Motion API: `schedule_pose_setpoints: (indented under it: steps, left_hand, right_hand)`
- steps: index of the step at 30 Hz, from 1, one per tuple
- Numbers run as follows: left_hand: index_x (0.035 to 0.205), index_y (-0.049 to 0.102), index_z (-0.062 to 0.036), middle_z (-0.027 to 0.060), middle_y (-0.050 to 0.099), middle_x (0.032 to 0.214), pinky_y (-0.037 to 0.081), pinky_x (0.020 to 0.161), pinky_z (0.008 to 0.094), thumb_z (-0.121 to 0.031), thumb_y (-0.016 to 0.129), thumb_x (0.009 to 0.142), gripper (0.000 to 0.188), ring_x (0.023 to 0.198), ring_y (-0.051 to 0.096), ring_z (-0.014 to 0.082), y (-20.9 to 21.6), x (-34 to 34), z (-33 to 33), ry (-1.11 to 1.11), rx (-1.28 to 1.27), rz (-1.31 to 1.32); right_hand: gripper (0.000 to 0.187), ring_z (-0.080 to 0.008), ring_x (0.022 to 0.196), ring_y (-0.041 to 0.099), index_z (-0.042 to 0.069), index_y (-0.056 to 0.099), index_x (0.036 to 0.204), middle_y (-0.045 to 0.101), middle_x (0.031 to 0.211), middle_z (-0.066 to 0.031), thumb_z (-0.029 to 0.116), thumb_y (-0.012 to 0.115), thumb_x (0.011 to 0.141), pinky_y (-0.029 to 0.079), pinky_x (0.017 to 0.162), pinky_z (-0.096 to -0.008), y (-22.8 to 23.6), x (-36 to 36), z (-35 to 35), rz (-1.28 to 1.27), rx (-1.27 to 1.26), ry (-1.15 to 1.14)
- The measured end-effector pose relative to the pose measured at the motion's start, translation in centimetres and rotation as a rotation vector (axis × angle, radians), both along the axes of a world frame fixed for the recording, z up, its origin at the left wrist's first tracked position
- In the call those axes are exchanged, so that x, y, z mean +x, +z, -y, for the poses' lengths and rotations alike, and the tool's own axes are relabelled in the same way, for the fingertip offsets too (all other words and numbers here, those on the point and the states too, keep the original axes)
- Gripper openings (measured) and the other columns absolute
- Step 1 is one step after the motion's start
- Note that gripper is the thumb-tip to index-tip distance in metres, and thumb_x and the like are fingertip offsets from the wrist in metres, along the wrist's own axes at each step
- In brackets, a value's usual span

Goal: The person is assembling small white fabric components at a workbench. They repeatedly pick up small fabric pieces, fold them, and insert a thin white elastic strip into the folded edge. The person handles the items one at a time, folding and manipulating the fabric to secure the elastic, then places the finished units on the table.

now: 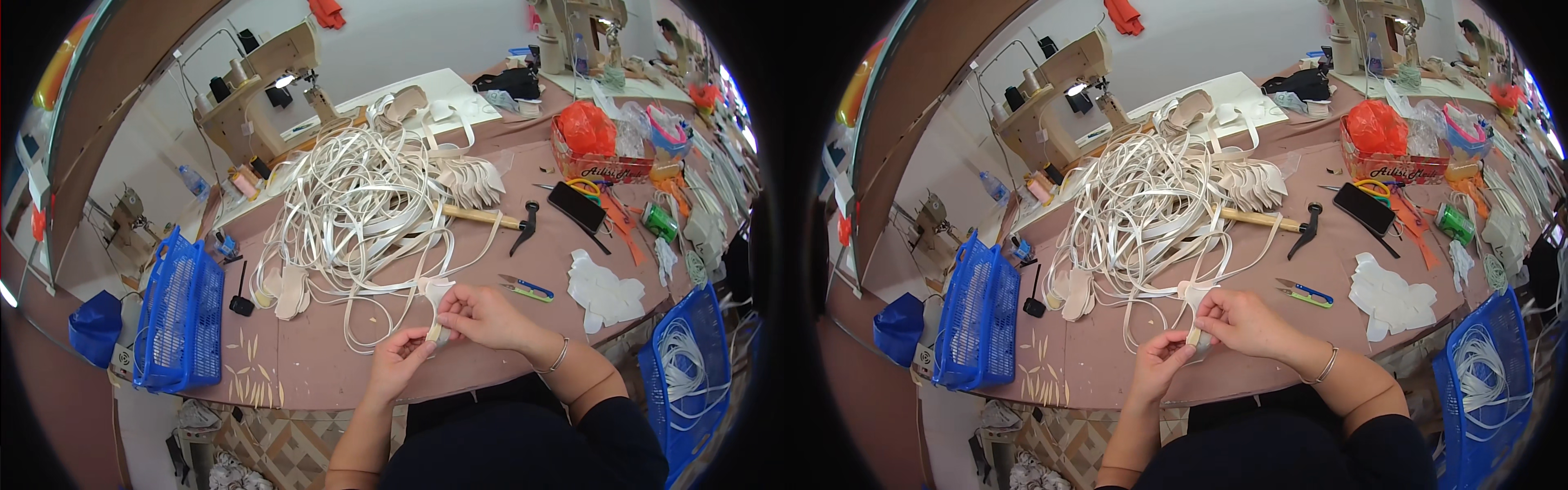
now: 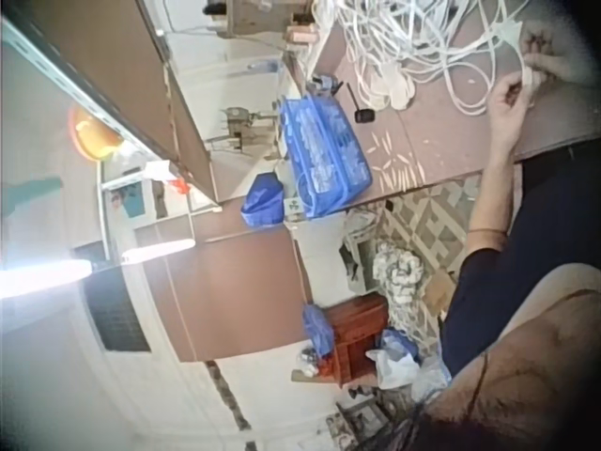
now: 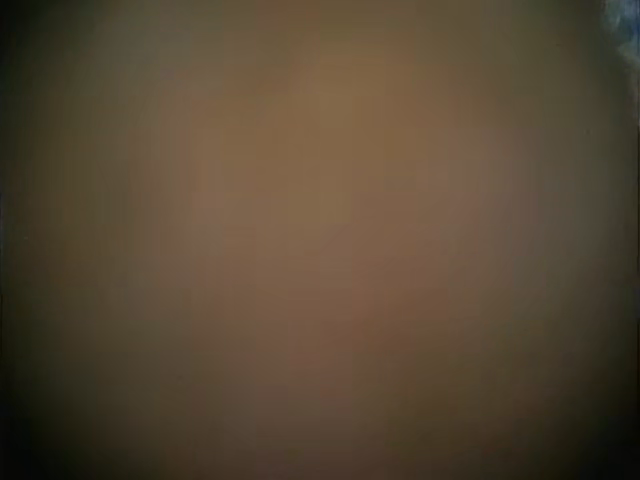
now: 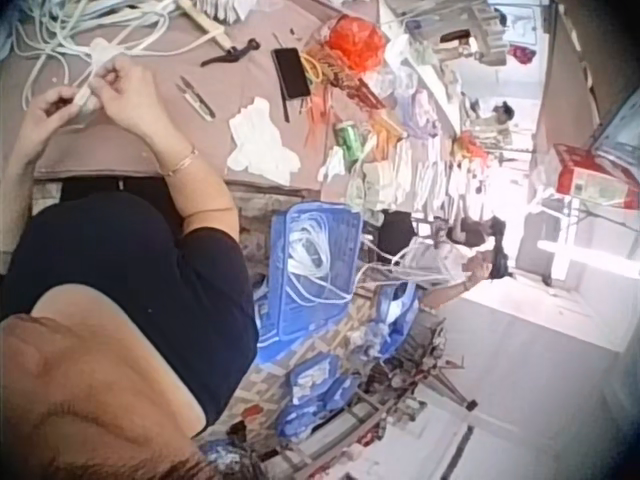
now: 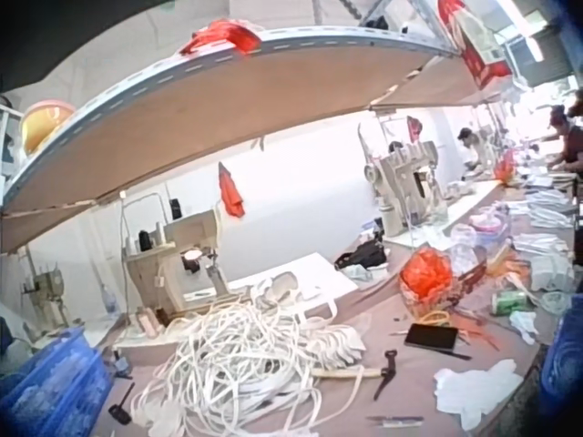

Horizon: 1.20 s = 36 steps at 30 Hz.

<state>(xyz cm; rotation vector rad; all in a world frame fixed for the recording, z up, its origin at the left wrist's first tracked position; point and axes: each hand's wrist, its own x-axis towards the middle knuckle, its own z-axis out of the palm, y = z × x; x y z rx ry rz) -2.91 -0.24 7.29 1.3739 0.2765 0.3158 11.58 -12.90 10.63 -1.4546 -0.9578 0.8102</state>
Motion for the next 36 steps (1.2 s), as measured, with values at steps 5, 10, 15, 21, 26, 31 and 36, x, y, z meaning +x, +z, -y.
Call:
schedule_pose_setpoints:
  steps: [5, 10, 15, 21, 26, 31, 36]
  left_hand:
    - [0.104, 0.057, 0.0038, 0.0073, 0.062, 0.093, 0.047, 0.077, 0.0251, 0.002, 0.058, 0.081, 0.023, 0.085, 0.058, 0.0115, -0.2, 0.0, 0.0, -0.001, -0.001, -0.024]
    - [0.106, 0.056, 0.0028, 0.0061, 0.062, 0.093, 0.046, 0.074, 0.0207, 0.002, 0.058, 0.082, 0.024, 0.084, 0.058, 0.0091, -0.6, 0.1, -0.1, -0.021, 0.001, -0.004]
    - [0.106, 0.057, 0.0026, 0.0063, 0.062, 0.094, 0.046, 0.074, 0.0209, 0.001, 0.058, 0.082, 0.024, 0.085, 0.058, 0.0092, -0.2, 0.1, 0.0, -0.04, -0.006, 0.01]
    - [0.106, 0.056, 0.0022, 0.006, 0.061, 0.095, 0.046, 0.075, 0.021, 0.001, 0.058, 0.082, 0.024, 0.085, 0.058, 0.0094, -0.9, -0.1, -0.5, -0.063, -0.004, 0.023]
    - [0.103, 0.057, 0.0023, 0.0053, 0.061, 0.094, 0.045, 0.076, 0.0216, 0.001, 0.059, 0.081, 0.022, 0.084, 0.057, 0.0098, -0.7, -0.4, -0.6, -0.066, -0.03, 0.0]
    - [0.103, 0.058, 0.0012, 0.0047, 0.061, 0.093, 0.045, 0.077, 0.0236, -0.002, 0.062, 0.079, 0.025, 0.085, 0.056, 0.01, 0.2, -0.3, -1.1, -0.098, 0.206, -0.116]
    - [0.104, 0.056, -0.0023, 0.0066, 0.057, 0.1, 0.042, 0.085, 0.0304, -0.003, 0.068, 0.072, 0.034, 0.096, 0.053, 0.0145, 4.7, 0.9, -0.9, 0.182, 0.967, 0.038]
  right_hand:
    - [0.008, -0.0069, 0.06, 0.057, 0.0, 0.055, 0.087, 0.057, 0.07, -0.0024, 0.007, 0.058, 0.084, 0.046, 0.052, -0.0193, -0.2, 0.2, 0.1, -0.027, -0.002, -0.005]
    - [0.009, -0.007, 0.058, 0.057, 0.0, 0.055, 0.086, 0.057, 0.069, -0.0023, 0.008, 0.058, 0.084, 0.045, 0.05, -0.0198, -0.2, 0.3, 0.2, -0.036, -0.012, -0.005]
    - [0.011, -0.008, 0.055, 0.055, 0.0, 0.055, 0.084, 0.057, 0.066, -0.0027, 0.009, 0.06, 0.082, 0.044, 0.05, -0.0214, -0.5, 0.4, 0.1, -0.023, 0.011, -0.012]
    - [0.025, -0.0054, 0.071, 0.05, 0.003, 0.054, 0.097, 0.055, 0.084, -0.0019, 0.012, 0.066, 0.078, 0.044, 0.064, -0.0202, -1.4, 0.9, 0.2, 0.095, 0.027, -0.103]
    - [0.032, -0.0201, 0.098, 0.046, 0.007, 0.054, 0.103, 0.051, 0.1, -0.0078, 0.016, 0.067, 0.075, 0.04, 0.084, -0.0336, -2.0, 1.6, 0.5, 0.331, 0.169, -0.229]
    - [0.036, -0.0289, 0.112, 0.039, 0.011, 0.056, 0.104, 0.05, 0.111, -0.0092, 0.023, 0.069, 0.072, 0.028, 0.097, -0.0443, 0.0, 1.2, 0.6, 0.858, 0.232, 0.02]
    - [0.028, -0.0274, 0.112, 0.042, 0.008, 0.059, 0.095, 0.054, 0.105, -0.0085, 0.021, 0.07, 0.072, 0.031, 0.096, -0.0429, 0.7, 1.8, 0.3, 0.703, 0.005, 0.169]
